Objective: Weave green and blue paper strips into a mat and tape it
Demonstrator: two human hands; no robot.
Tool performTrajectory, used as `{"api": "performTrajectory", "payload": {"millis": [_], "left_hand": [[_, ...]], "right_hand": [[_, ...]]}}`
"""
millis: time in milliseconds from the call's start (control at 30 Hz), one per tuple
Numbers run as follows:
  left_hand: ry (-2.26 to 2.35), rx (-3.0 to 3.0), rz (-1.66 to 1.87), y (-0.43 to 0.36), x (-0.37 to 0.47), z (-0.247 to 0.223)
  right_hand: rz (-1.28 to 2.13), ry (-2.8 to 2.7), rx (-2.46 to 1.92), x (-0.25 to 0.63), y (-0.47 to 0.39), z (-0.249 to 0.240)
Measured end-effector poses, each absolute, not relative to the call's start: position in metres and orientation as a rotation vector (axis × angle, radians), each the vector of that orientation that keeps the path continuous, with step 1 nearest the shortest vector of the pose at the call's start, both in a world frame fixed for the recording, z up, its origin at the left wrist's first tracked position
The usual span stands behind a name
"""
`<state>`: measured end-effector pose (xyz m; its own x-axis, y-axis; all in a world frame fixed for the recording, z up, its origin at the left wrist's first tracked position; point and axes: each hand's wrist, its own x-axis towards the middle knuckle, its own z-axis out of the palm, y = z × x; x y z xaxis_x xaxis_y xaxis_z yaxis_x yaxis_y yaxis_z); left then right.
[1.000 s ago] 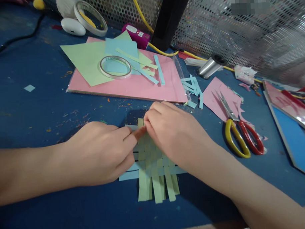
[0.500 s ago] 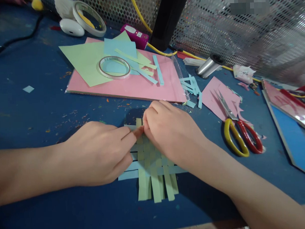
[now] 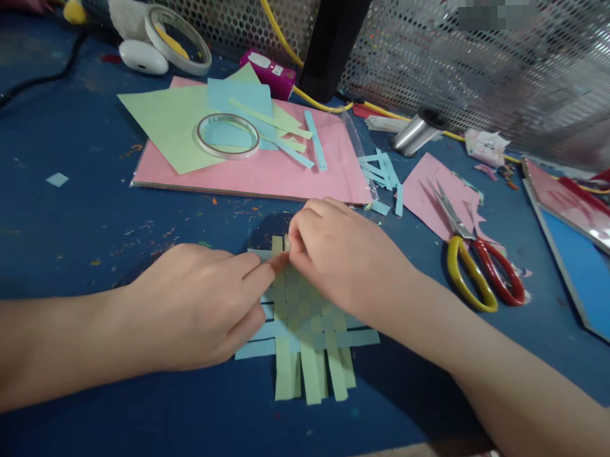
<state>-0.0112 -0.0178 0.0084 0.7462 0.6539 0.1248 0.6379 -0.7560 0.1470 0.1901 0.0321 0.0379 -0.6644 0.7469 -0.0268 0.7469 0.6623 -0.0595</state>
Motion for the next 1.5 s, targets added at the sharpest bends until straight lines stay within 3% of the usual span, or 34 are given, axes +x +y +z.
{"api": "performTrajectory", "payload": {"millis": [467, 833, 1500], "left_hand": [[1.003, 2.911, 0.481, -0.02, -0.017, 0.002], [1.423, 2.694, 0.655, -0.018, -0.015, 0.004], [1.346, 2.298, 0.669, 0.0, -0.013, 0.008]], "right_hand": [[-0.291, 2.966, 1.233, 0.201, 0.039, 0.048], [-0.592, 2.864, 1.276, 0.204, 0.039, 0.052], [-0.571, 2.911, 1.25, 0.202, 0.041, 0.053]]}}
